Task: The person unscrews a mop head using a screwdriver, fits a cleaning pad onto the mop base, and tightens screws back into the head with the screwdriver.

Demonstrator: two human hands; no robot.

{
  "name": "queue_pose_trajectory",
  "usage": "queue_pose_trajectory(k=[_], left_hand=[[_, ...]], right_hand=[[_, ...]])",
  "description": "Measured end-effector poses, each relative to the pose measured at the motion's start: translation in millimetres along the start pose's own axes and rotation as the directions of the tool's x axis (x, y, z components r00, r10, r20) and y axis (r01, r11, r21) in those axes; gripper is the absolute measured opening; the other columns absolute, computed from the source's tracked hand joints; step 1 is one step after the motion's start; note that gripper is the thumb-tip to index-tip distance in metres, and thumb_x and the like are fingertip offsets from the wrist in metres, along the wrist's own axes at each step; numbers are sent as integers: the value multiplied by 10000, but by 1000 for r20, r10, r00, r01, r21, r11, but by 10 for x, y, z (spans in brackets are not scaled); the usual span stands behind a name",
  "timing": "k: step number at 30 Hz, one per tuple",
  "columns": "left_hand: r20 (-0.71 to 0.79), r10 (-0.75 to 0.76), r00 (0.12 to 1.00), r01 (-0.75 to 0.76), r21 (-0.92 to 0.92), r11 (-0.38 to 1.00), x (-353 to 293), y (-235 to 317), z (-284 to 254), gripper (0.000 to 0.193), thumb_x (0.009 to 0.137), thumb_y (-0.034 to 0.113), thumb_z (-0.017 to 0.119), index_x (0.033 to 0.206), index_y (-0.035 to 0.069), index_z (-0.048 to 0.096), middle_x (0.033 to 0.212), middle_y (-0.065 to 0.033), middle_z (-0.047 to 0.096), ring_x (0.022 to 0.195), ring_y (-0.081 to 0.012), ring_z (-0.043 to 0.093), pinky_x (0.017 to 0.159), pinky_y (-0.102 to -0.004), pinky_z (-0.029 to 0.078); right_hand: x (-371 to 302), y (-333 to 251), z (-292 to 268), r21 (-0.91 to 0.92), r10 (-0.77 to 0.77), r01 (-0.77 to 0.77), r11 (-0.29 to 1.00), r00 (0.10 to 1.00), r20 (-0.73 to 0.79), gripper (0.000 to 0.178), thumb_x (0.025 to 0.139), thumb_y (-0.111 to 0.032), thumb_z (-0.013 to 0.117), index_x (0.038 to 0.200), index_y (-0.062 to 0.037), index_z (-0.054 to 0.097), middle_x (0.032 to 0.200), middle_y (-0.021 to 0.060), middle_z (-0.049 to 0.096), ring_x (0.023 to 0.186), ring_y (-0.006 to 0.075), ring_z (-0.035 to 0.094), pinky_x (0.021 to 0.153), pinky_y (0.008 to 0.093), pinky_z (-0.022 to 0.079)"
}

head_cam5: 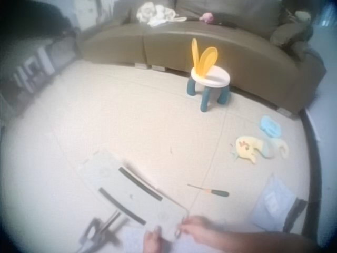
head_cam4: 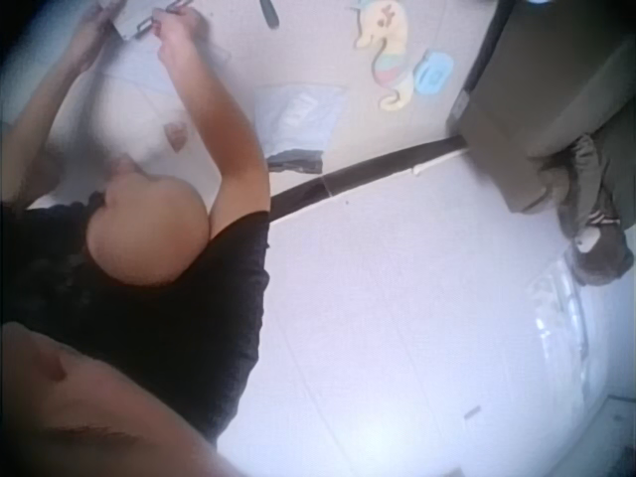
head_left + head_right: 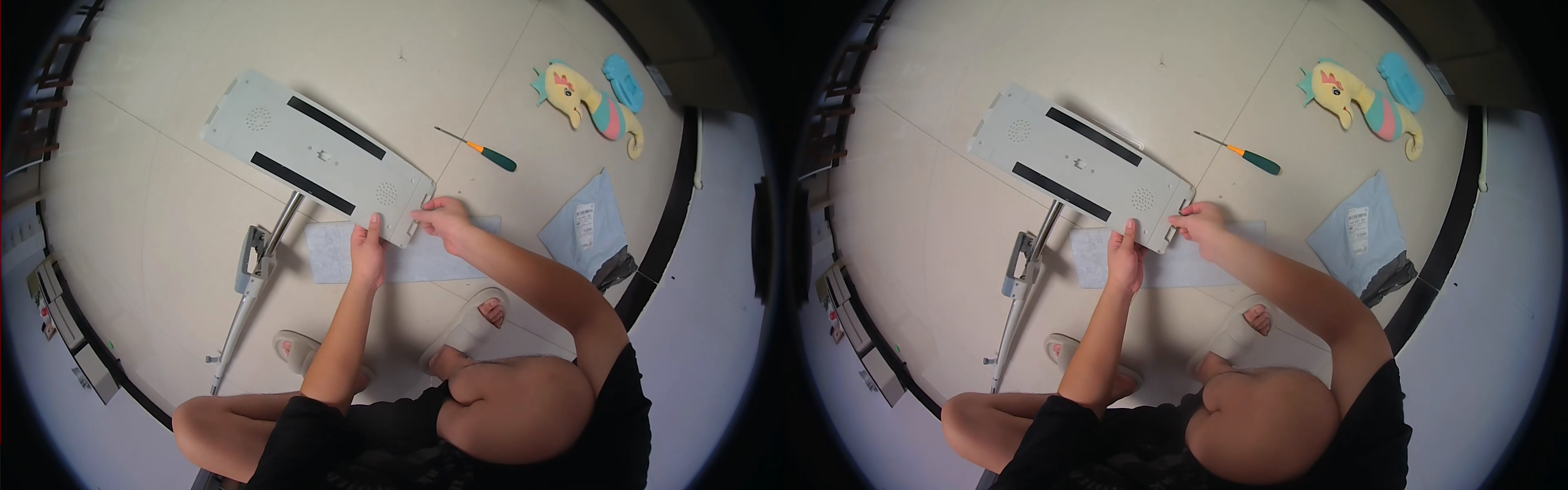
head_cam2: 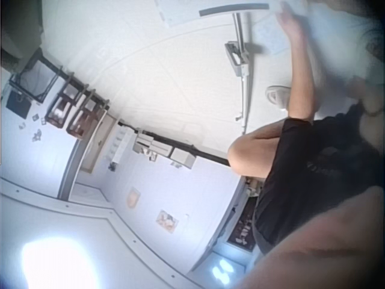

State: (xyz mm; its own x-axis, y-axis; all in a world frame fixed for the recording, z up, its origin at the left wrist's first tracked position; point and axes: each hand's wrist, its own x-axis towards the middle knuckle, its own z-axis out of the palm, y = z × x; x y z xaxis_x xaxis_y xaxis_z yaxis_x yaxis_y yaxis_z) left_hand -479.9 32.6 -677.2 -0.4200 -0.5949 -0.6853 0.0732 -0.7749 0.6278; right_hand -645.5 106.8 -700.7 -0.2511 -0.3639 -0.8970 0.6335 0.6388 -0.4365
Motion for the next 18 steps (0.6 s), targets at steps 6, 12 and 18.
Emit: queue_pose_trajectory(k=[6, 12, 18], left_hand=[[-34, -54, 998, 55, 10, 998, -32, 51, 38, 365, 1091, 314, 513, 1367, 74, 525, 1301, -81, 644, 1161, -205, 629, 986, -385, 523], [12, 22, 1000, -23, 44, 999, 19, 51, 92, 381, 1084, 347, 515, 1369, 94, 492, 1288, -76, 645, 1133, -206, 661, 892, -383, 591], [18, 45, 999, -46, 97, 994, 10, 90, 126, 429, 1080, 342, 521, 1422, 95, 446, 1328, -81, 617, 1163, -219, 647, 933, -398, 575]], right_hand=[[-74, -8, -34, 69, 116, -123, 990, 988, 100, 222, 858, -166, 835, 934, -93, 639, 826, 18, 646, 692, 113, 587, 649, 290, 512], [-77, -51, -121, 32, 96, -100, 994, 990, 104, 209, 883, -235, 813, 939, -101, 662, 824, 0, 627, 722, 139, 599, 678, 341, 501], [-185, -138, -88, 6, 64, -65, 998, 995, 75, 229, 879, -262, 817, 915, -105, 655, 817, 2, 629, 703, 145, 609, 668, 350, 498]])
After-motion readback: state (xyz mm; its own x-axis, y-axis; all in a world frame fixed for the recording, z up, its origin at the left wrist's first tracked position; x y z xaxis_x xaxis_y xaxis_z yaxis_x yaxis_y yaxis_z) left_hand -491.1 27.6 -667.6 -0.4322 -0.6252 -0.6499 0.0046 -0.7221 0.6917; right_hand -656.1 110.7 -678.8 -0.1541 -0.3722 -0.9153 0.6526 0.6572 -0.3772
